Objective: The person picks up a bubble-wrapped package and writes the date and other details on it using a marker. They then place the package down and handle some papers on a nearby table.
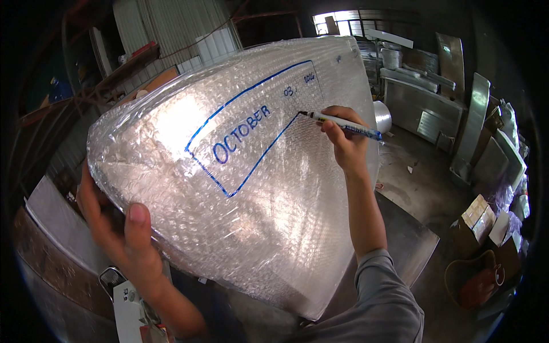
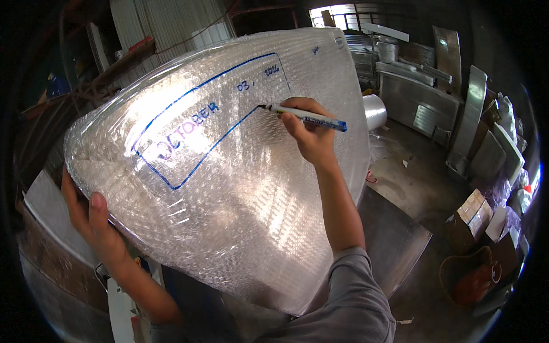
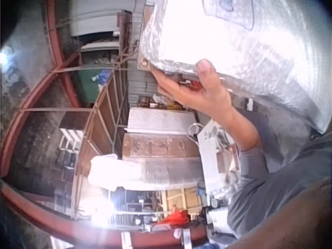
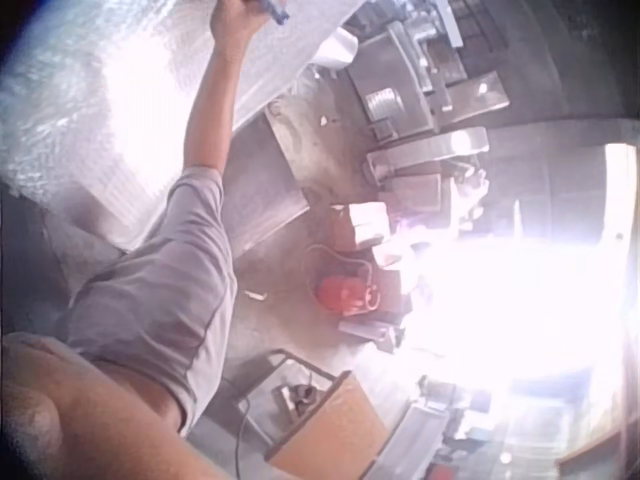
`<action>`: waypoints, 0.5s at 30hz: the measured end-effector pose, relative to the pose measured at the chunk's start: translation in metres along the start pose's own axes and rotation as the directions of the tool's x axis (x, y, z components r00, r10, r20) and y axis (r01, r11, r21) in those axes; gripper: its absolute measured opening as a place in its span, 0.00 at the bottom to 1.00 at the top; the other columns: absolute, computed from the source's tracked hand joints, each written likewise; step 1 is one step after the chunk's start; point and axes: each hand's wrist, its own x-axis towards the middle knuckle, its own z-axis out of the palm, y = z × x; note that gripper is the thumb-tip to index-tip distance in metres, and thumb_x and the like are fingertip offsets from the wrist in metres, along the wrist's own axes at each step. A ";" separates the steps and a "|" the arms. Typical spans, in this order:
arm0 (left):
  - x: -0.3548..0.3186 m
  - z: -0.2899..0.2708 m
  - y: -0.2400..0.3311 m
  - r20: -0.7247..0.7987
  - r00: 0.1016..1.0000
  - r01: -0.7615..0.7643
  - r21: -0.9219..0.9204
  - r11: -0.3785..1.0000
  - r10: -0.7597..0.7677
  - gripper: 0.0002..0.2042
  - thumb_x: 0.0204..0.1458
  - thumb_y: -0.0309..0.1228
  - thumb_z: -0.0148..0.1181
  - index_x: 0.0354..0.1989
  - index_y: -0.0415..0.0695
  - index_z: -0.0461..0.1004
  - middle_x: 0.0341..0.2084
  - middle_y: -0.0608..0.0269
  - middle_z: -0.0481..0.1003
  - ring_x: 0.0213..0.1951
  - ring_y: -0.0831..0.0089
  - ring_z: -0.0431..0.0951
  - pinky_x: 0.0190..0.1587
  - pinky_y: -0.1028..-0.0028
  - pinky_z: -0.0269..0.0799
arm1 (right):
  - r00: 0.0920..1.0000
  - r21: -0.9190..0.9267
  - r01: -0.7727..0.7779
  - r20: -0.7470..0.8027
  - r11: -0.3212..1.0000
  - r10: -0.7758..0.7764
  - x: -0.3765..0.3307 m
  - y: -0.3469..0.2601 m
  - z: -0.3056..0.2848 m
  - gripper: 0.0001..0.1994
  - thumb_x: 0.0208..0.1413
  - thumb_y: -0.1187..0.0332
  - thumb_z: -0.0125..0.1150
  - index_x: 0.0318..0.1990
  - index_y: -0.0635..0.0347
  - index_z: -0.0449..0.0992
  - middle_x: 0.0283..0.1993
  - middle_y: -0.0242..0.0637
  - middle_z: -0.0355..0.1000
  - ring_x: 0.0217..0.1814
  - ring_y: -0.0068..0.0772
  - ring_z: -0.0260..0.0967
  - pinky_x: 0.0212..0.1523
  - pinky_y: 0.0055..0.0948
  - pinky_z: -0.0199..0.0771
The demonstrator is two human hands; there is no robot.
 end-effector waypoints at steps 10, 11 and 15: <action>-0.008 -0.003 -0.005 -0.050 0.997 0.063 -0.017 0.998 -0.064 0.45 0.53 0.58 0.60 0.70 0.33 0.60 0.62 0.40 0.67 0.60 0.52 0.70 0.62 0.56 0.66 | 0.979 0.144 -0.106 -0.157 0.984 0.129 0.019 0.052 -0.041 0.13 0.60 0.69 0.68 0.48 0.67 0.78 0.38 0.39 0.79 0.37 0.24 0.73 0.38 0.25 0.72; -0.008 -0.004 -0.007 -0.057 0.995 0.080 -0.026 0.996 -0.081 0.45 0.53 0.58 0.60 0.70 0.32 0.60 0.62 0.40 0.66 0.61 0.52 0.70 0.62 0.57 0.66 | 0.980 0.263 -0.091 -0.148 0.960 0.134 0.022 0.054 -0.044 0.13 0.60 0.69 0.68 0.48 0.67 0.78 0.38 0.40 0.78 0.36 0.26 0.73 0.38 0.26 0.72; -0.002 -0.014 -0.004 -0.029 0.994 0.106 0.033 0.994 -0.105 0.43 0.54 0.55 0.60 0.71 0.33 0.60 0.64 0.41 0.65 0.62 0.52 0.69 0.63 0.57 0.64 | 0.979 0.581 -0.056 -0.129 0.812 0.159 -0.003 0.044 -0.055 0.13 0.61 0.68 0.65 0.49 0.63 0.76 0.37 0.39 0.74 0.34 0.31 0.71 0.36 0.31 0.70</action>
